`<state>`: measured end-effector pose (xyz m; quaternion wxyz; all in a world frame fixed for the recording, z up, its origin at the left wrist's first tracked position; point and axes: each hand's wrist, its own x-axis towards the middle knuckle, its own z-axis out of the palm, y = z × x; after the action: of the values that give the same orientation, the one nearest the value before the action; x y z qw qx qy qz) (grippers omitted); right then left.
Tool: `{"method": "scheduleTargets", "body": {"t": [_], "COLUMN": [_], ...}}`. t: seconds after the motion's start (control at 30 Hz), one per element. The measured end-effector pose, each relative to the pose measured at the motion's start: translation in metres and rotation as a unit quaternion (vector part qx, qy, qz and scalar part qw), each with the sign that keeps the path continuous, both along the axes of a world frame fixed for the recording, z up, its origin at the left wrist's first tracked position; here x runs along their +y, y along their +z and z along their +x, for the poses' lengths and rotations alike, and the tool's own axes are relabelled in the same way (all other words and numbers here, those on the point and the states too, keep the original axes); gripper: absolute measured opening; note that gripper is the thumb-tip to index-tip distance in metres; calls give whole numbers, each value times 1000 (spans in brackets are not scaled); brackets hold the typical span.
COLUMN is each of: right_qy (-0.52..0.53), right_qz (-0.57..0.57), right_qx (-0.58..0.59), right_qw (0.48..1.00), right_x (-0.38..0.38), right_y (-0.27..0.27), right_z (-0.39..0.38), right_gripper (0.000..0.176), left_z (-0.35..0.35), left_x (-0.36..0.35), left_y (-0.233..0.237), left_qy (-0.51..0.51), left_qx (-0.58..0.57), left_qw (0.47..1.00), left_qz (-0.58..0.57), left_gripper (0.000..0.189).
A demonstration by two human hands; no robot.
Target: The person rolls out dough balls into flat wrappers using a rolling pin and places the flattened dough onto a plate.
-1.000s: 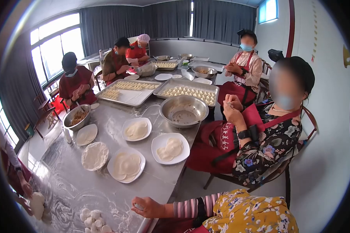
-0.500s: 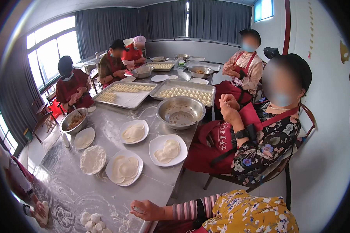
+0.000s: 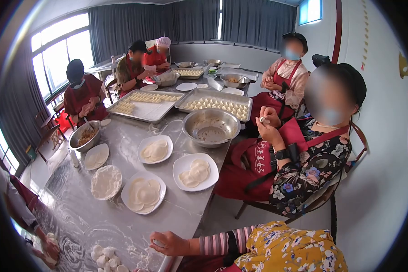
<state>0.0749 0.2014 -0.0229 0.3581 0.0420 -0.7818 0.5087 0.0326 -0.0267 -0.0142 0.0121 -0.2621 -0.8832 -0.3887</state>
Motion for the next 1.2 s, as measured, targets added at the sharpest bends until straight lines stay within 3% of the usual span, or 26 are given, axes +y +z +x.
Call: {"method": "scheduleTargets", "body": {"t": [0.13,0.2,0.27,0.3,0.33,0.4,0.47,0.7,1.2], "right_qy": [1,114,208,244,189,62,13,-59,-55], "right_qz": [-3,9,-144,-273,-322,-559,-631,-627,-636], "right_qx": [-15,-70,-113,-20,49,164,233,302,303], "right_qw": [1000,991,961,930,926,810,740,716,708], "right_x": [3,19,46,68,89,133,172,228,248], "right_y": [3,8,10,1,19,58,74,74,89], "right_z": [2,1,-4,-8,-3,10,29,64,69], "right_gripper": [21,26,43,54,59,60,69,71,74], "left_z": [2,3,3,3,4,0,-1,8,14], "left_x": [2,5,4,4,5,2,5,15,26], "left_y": [-1,4,7,7,6,-3,-5,18,35], "left_qy": [-7,-2,6,3,-1,-14,-26,-7,-11], "left_qx": [31,17,2,10,17,19,23,4,-3], "left_qw": [999,1000,1000,1000,1000,1000,999,1000,999], "left_qz": [-11,-12,-15,-15,-13,-19,-24,-25,-48], "left_gripper": [17,18,18,18,19,20,21,20,19]}}
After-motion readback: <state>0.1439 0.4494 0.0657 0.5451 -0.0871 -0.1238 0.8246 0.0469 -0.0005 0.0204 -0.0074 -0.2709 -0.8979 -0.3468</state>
